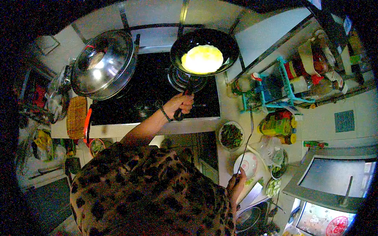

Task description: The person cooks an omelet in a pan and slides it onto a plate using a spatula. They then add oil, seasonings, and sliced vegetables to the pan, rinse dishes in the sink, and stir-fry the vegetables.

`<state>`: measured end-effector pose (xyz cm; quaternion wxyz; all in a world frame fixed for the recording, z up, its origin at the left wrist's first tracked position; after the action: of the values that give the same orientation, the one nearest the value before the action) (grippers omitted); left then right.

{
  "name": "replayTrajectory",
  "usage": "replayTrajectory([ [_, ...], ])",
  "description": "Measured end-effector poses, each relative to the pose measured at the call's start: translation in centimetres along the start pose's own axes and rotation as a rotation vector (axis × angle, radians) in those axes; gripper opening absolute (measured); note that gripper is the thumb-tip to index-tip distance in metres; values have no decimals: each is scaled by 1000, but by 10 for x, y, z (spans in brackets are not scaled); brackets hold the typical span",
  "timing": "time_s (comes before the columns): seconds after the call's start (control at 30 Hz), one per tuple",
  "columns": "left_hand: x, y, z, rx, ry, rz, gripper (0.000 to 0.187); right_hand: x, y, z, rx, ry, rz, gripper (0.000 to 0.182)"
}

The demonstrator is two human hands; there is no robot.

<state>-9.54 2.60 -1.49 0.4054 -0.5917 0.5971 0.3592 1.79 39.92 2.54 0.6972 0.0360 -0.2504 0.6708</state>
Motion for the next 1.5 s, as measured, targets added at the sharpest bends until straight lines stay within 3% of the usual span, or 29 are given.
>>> replayTrajectory([
  [0.07,-3,-1,1,15,-54,-27,18,4,-1,1,77,-144,-78,35],
  [0.4,-12,-18,-13,65,58,-178,28,-10,4,6,63,-75,-51,33],
  [0.47,-8,-25,-17,91,171,-204,27,-10,11,-8,-71,136,-12,29],
  [0.6,-21,-41,-31,51,127,-254,20,-15,12,0,-104,101,-6,28],
  [0.8,-16,-58,-38,94,248,-271,23,-17,16,-5,-19,98,17,32],
  [0.87,-14,-62,-38,74,327,-273,20,-18,15,2,122,-7,17,36],
  [1.0,-8,-69,-37,42,388,-289,19,-18,11,9,195,-136,5,38],
  [1.3,10,-72,-36,1,480,-222,24,-16,22,-1,35,110,64,30],
  [1.37,13,-71,-35,-19,494,-209,24,-24,24,-27,-397,541,156,29],
  [1.4,14,-71,-34,-20,493,-208,24,-25,23,-32,-395,540,155,29],
  [1.47,16,-70,-31,-16,469,-211,24,-20,21,-5,24,41,65,30],
  [1.5,14,-70,-32,-17,468,-210,24,-18,20,-4,26,40,64,30],
])
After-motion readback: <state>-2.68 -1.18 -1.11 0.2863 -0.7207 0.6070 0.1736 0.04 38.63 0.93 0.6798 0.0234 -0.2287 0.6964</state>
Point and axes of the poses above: each hand's wrist, its own y-axis towards the middle knuckle, its own x-axis out of the back of the hand, z = x × y, the point moved 10 cm from there along y, towards the middle knuckle, and after that the axes turned 14 degrees about -x, right-handed, at the moved point
